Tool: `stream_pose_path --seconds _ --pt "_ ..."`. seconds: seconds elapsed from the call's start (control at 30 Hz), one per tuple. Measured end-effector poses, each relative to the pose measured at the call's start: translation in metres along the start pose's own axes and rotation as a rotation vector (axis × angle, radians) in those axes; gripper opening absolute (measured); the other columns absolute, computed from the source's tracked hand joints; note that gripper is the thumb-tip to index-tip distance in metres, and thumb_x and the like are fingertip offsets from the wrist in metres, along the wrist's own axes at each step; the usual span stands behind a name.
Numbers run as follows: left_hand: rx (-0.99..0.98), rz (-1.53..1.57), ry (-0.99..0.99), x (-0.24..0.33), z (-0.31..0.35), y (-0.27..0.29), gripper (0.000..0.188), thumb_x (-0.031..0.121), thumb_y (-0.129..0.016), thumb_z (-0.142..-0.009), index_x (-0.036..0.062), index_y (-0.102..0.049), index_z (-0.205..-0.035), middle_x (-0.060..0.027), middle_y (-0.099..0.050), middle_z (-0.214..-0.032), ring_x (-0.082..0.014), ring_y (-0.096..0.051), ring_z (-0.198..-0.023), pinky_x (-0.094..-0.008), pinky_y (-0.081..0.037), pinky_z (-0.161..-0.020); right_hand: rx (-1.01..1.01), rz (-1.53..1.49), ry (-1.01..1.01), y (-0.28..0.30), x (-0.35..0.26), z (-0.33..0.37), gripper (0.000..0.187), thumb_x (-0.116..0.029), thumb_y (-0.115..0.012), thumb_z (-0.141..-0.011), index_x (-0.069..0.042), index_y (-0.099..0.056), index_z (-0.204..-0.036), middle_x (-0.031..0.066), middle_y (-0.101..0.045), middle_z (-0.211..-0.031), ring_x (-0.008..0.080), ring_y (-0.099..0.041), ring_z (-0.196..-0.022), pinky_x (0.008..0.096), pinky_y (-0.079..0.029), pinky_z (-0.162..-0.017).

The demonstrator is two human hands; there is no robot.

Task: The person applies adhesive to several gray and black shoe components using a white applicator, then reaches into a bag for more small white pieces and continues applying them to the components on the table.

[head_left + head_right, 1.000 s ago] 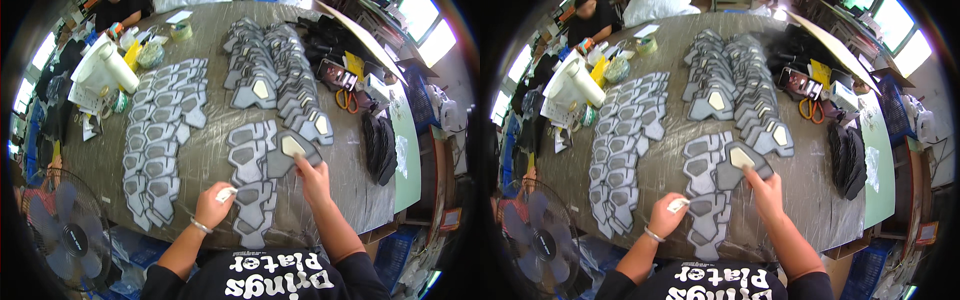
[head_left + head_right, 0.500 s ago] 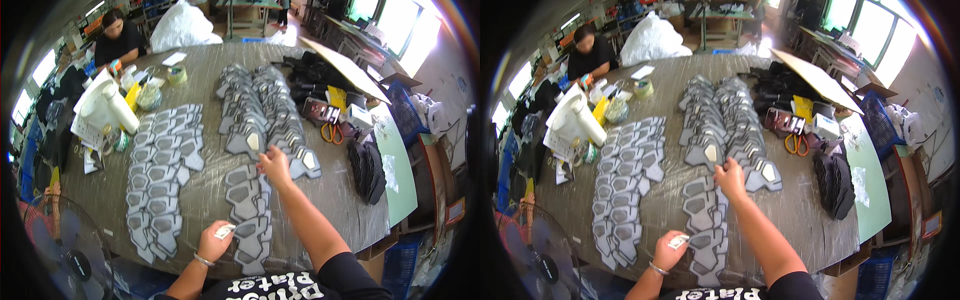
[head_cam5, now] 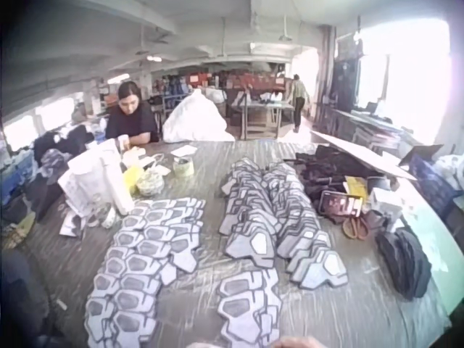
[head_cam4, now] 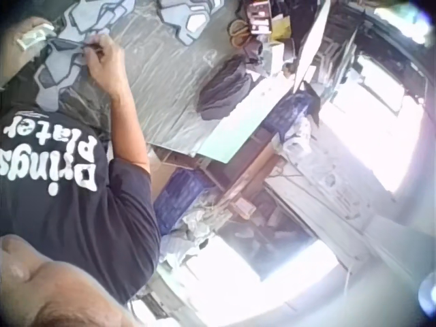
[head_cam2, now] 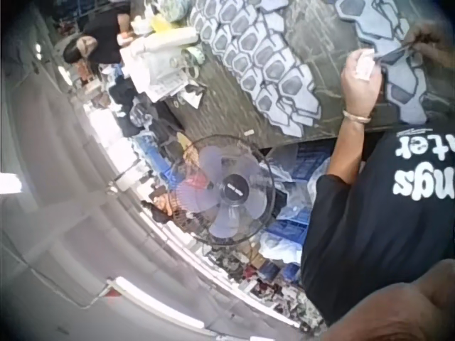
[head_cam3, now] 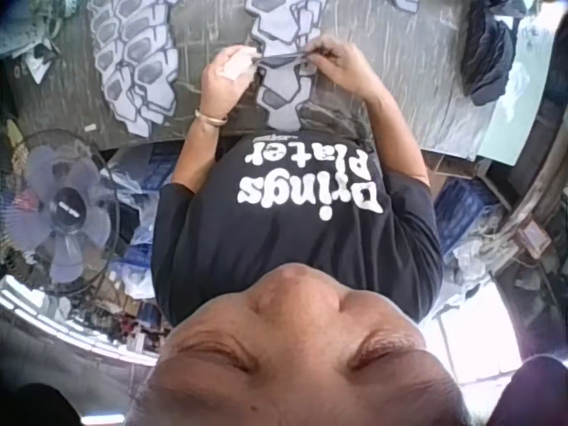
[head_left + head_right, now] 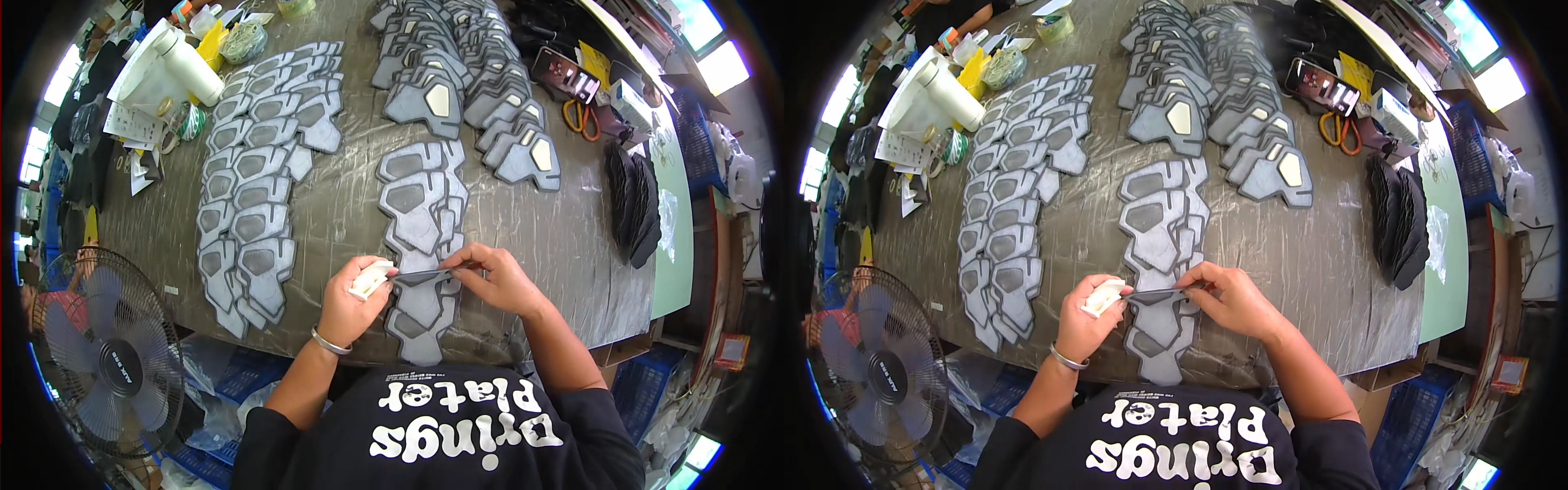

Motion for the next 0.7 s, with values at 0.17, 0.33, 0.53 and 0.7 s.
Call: stream_pose_path --seconds 0.17,0.33,0.53,0.7 --pt "-0.362 -0.307 -0.068 0.017 0.004 -0.005 0.037 -0.005 -0.059 -0.079 0.0028 -0.059 -0.115 -0.0072 -0.069 -0.104 -0.0087 -0.064 -0.089 -0.0234 -0.050 -0.076 0.030 0.055 0.322 -0.011 -0.011 0.021 0.018 0.005 -0.057 -0.082 -0.001 -0.059 -0.099 0.0120 -0.068 -0.103 0.0280 -0.067 -0.091 0.0338 -0.053 -0.081" --pt "-0.438 -0.889 -0.390 0.021 0.000 -0.013 0.057 0.005 -0.067 -0.067 0.0168 -0.059 -0.122 -0.0052 -0.069 -0.105 -0.0259 -0.066 -0.078 -0.0339 -0.054 -0.068 0.033 0.068 0.362 -0.019 -0.008 0.032 0.021 0.006 -0.058 -0.081 -0.003 -0.058 -0.100 0.0096 -0.068 -0.105 0.0283 -0.066 -0.093 0.0352 -0.052 -0.083" --pt "-0.443 -1.149 -0.472 0.029 0.009 -0.019 0.060 0.006 -0.069 -0.066 0.0188 -0.059 -0.124 -0.0032 -0.070 -0.106 -0.0222 -0.060 -0.066 -0.0315 -0.053 -0.061 -0.009 -0.311 0.246 -0.022 -0.009 0.074 0.014 0.004 -0.056 -0.088 -0.002 -0.056 -0.100 0.0124 -0.069 -0.104 0.0215 -0.066 -0.091 0.0322 -0.052 -0.080" --pt "-0.421 -1.138 -0.546 0.034 0.015 -0.024 0.060 0.005 -0.069 -0.065 0.0168 -0.060 -0.123 -0.0038 -0.070 -0.103 -0.0226 -0.060 -0.066 -0.0305 -0.053 -0.062 0.311 -0.642 -0.072 -0.004 0.039 0.080 0.014 0.002 -0.050 -0.095 0.000 -0.050 -0.109 0.0038 -0.063 -0.093 0.0098 -0.060 -0.088 0.0230 -0.047 -0.081"
Point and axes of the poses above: each hand's wrist, its own z-axis away from the middle knuckle, its own y-axis out of the back of the hand, x = y × z, the point moved 6 cm from there along -z, towards the middle knuckle
